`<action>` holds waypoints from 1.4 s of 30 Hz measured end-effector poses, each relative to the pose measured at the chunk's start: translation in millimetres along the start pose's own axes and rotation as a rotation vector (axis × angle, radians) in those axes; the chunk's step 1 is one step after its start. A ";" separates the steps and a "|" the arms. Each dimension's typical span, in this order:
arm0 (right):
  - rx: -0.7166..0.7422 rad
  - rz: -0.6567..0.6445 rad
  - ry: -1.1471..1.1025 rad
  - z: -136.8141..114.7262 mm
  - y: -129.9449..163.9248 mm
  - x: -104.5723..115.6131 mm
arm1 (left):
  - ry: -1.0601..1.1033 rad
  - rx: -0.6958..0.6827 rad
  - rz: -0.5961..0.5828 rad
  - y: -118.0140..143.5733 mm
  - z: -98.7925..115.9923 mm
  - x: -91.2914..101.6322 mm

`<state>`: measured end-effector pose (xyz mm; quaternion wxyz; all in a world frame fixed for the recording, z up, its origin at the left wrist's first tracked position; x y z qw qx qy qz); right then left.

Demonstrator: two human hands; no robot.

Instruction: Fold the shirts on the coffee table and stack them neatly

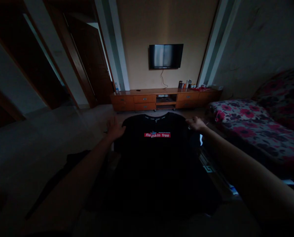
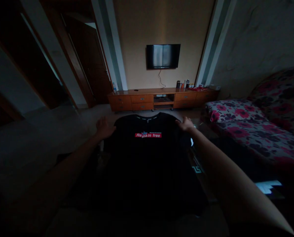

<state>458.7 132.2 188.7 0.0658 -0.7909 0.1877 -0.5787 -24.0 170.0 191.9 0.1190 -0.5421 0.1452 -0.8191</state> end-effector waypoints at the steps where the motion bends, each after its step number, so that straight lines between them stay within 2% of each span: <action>1: -0.010 -0.038 0.025 -0.7 6.2 -21.3 | -0.009 -0.060 -0.084 9.1 0.3 -26.1; 3: 0.084 -0.150 0.105 -8.0 30.6 -59.4 | -0.044 -0.187 -0.144 38.6 5.0 -63.6; 6: 0.138 -0.283 0.158 -14.3 79.8 -98.4 | -0.054 -0.327 -0.185 91.9 18.2 -98.5; 10: 0.066 -0.324 0.267 -11.5 137.5 -130.0 | -0.037 -0.361 -0.317 149.6 23.4 -130.8; 12: 0.024 -0.339 0.325 -6.6 159.9 -143.7 | -0.036 -0.387 -0.383 169.7 19.8 -142.6; 14: -0.011 -0.351 0.348 -1.2 177.6 -154.0 | -0.044 -0.353 -0.417 182.5 10.9 -149.1; 17: -0.049 -0.355 0.346 3.3 197.1 -158.1 | -0.049 -0.332 -0.434 195.5 2.4 -149.3; 25: -0.055 -0.360 0.331 -3.3 230.2 -141.5 | -0.057 -0.336 -0.422 225.6 -4.8 -134.6; 29: -0.038 -0.280 0.387 -6.7 232.9 -137.5 | -0.016 -0.316 -0.411 229.0 -6.3 -134.2; 33: 0.073 -0.232 0.406 -14.3 228.3 -139.8 | 0.142 -0.221 -0.403 212.0 -5.4 -132.2; 36: 0.105 -0.292 0.334 -13.9 225.1 -148.1 | 0.219 -0.083 -0.262 184.7 -14.9 -116.7; 39: 0.078 -0.295 0.296 -8.9 222.5 -153.0 | 0.080 0.145 -0.034 160.1 -40.6 -91.4; 40: 0.078 -0.288 0.290 -7.8 222.0 -153.9 | 0.019 0.207 -0.005 154.9 -49.1 -85.7; 42: 0.080 -0.278 0.282 -6.4 221.5 -155.1 | -0.093 0.311 -0.033 148.3 -64.9 -81.3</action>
Point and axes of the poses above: each hand's wrist, its own y-axis away from the middle knuckle, its own x-axis out of the back of the hand, z = x × y, the point moved 6 cm from there along -y, towards the middle knuckle, and after that the axes turned 7 degrees about y, right-handed, at the moved point
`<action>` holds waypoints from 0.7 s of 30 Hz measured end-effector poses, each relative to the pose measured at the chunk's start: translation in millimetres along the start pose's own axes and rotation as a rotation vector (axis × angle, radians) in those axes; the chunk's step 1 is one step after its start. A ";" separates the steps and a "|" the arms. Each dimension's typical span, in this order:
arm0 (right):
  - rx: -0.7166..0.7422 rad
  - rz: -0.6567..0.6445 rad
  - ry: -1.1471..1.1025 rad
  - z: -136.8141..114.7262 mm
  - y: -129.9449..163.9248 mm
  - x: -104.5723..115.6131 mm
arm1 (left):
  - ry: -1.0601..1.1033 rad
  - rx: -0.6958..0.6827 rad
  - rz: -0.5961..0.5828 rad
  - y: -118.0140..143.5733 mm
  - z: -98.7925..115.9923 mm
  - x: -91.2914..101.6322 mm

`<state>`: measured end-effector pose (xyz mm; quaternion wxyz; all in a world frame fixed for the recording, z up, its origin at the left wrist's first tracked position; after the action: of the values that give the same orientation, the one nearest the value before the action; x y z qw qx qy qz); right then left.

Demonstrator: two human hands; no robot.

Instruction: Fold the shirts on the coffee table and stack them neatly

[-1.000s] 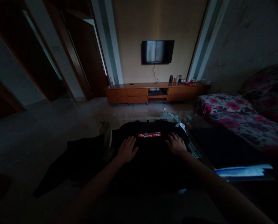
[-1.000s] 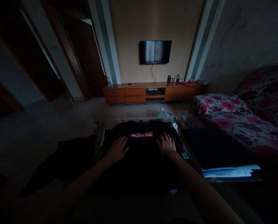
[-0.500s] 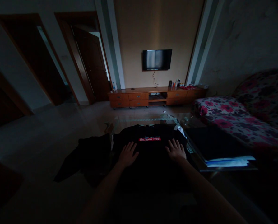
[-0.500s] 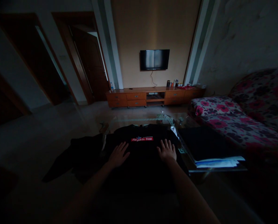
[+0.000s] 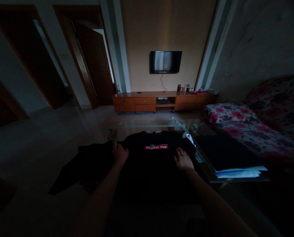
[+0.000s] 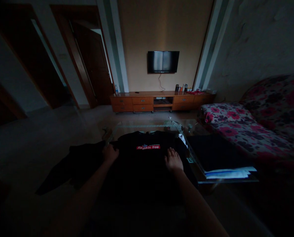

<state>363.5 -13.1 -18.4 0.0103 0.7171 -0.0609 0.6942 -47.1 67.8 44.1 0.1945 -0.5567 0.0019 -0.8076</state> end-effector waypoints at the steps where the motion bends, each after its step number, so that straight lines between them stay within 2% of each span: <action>1: 0.000 0.001 -0.003 0.3 -0.2 -0.3 | -0.046 0.040 -0.029 -3.6 -6.0 -0.7; 4: 0.003 0.004 -0.015 0.0 -0.1 1.0 | -0.105 0.110 -0.092 -9.1 -19.6 -4.6; 8: -0.005 0.014 -0.027 -0.6 1.2 5.5 | -0.073 0.122 -0.113 -11.3 -28.5 -7.0; 21: -0.016 0.024 -0.040 2.5 0.1 3.3 | 0.231 0.068 -0.151 -33.2 -37.2 -11.8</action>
<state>366.0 -13.7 -15.2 0.0063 0.7299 -0.0752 0.6794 -87.4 94.3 26.6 0.1502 -0.4519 -0.0451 -0.8782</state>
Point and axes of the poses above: each hand's wrist, its own y-axis away from the middle knuckle, its own x-axis out of the back of the hand, z = x × y, the point moved 6 cm from there along -y, towards the middle knuckle, and after that the axes turned 7 degrees about y, right-handed, at the moved point
